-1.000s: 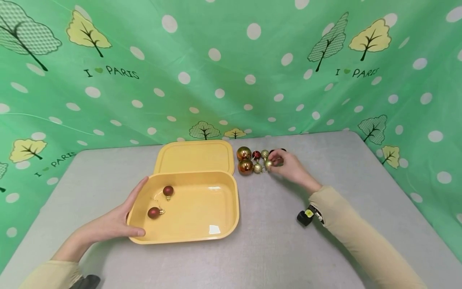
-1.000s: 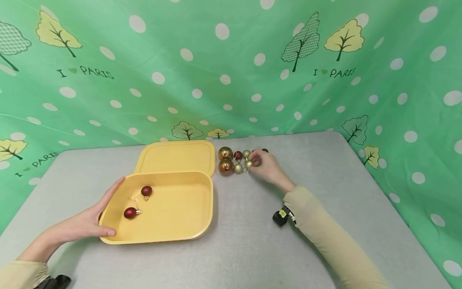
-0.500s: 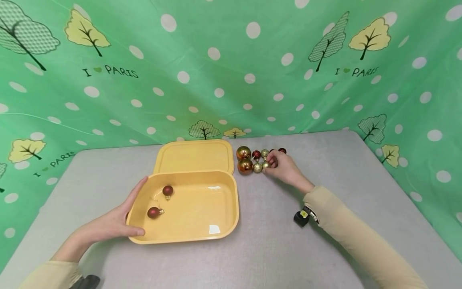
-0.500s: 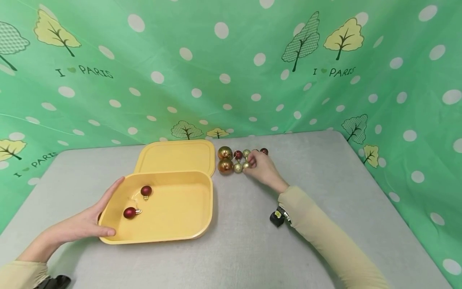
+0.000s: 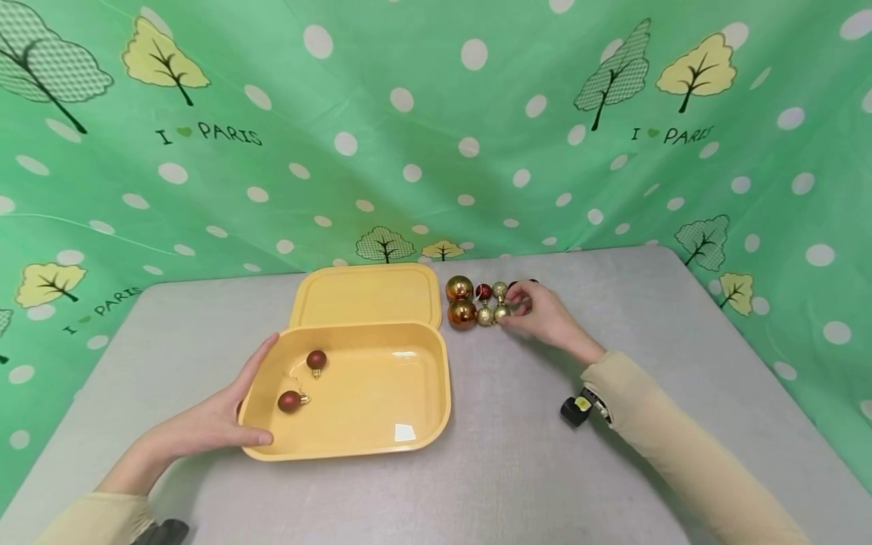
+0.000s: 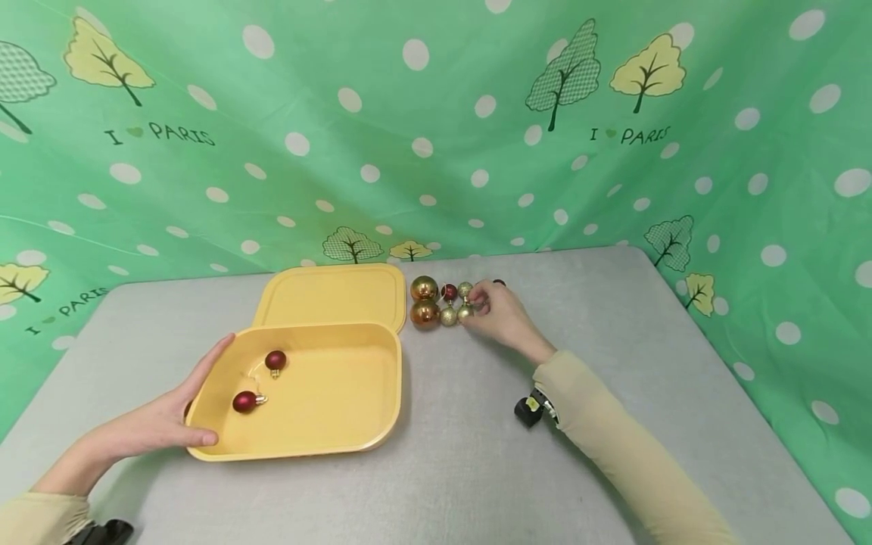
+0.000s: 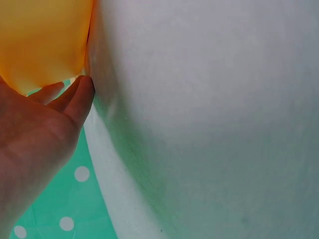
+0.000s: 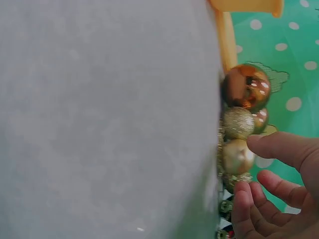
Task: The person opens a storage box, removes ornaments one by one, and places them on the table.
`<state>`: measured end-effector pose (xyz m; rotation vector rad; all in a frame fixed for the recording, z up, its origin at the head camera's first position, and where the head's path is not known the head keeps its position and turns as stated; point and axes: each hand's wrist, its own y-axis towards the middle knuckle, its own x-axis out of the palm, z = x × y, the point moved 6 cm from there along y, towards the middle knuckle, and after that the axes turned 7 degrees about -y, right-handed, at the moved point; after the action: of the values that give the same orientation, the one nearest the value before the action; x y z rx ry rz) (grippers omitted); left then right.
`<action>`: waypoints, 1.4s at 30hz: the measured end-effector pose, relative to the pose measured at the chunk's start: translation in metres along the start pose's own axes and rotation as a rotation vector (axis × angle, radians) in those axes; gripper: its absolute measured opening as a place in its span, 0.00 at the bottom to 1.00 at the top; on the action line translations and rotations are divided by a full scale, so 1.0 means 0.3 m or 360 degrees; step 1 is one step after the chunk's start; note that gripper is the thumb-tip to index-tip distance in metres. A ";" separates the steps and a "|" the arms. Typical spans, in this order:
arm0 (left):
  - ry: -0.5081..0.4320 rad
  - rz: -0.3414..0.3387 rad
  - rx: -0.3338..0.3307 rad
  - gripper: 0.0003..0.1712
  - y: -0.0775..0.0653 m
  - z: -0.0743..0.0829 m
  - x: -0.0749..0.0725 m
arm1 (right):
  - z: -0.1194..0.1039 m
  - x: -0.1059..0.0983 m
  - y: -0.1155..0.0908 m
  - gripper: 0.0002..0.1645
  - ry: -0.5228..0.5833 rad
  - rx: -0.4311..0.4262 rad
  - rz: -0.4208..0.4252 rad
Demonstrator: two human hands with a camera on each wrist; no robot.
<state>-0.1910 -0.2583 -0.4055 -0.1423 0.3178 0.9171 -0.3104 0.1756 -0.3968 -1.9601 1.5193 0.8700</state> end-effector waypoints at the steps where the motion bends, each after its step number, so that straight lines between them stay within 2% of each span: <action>1: 0.0001 0.0000 0.0000 0.71 0.000 0.000 0.000 | -0.001 -0.005 -0.002 0.23 0.0008 0.0000 -0.0004; 6: -0.0003 -0.0001 0.0005 0.71 0.001 -0.002 -0.002 | -0.022 -0.021 -0.008 0.25 0.0035 -0.0046 -0.0018; 12: 0.0002 -0.0004 -0.0001 0.72 0.004 0.000 -0.001 | -0.075 -0.019 -0.015 0.22 0.0060 -0.0206 -0.0049; 22: -0.0009 -0.0010 0.0003 0.73 0.005 0.007 0.001 | -0.231 0.022 -0.022 0.16 0.0061 -0.0496 -0.0189; 29: -0.0016 -0.0020 -0.0003 0.73 0.004 0.003 0.003 | -0.362 0.064 -0.039 0.14 0.0066 -0.0781 -0.0304; 42: -0.0006 -0.0017 0.0006 0.73 0.000 0.006 0.004 | -0.537 0.111 -0.044 0.13 0.0074 -0.0962 -0.0550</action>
<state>-0.1900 -0.2569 -0.4041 -0.1385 0.3150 0.9062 -0.2634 0.0407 -0.3143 -2.5782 0.9481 1.2273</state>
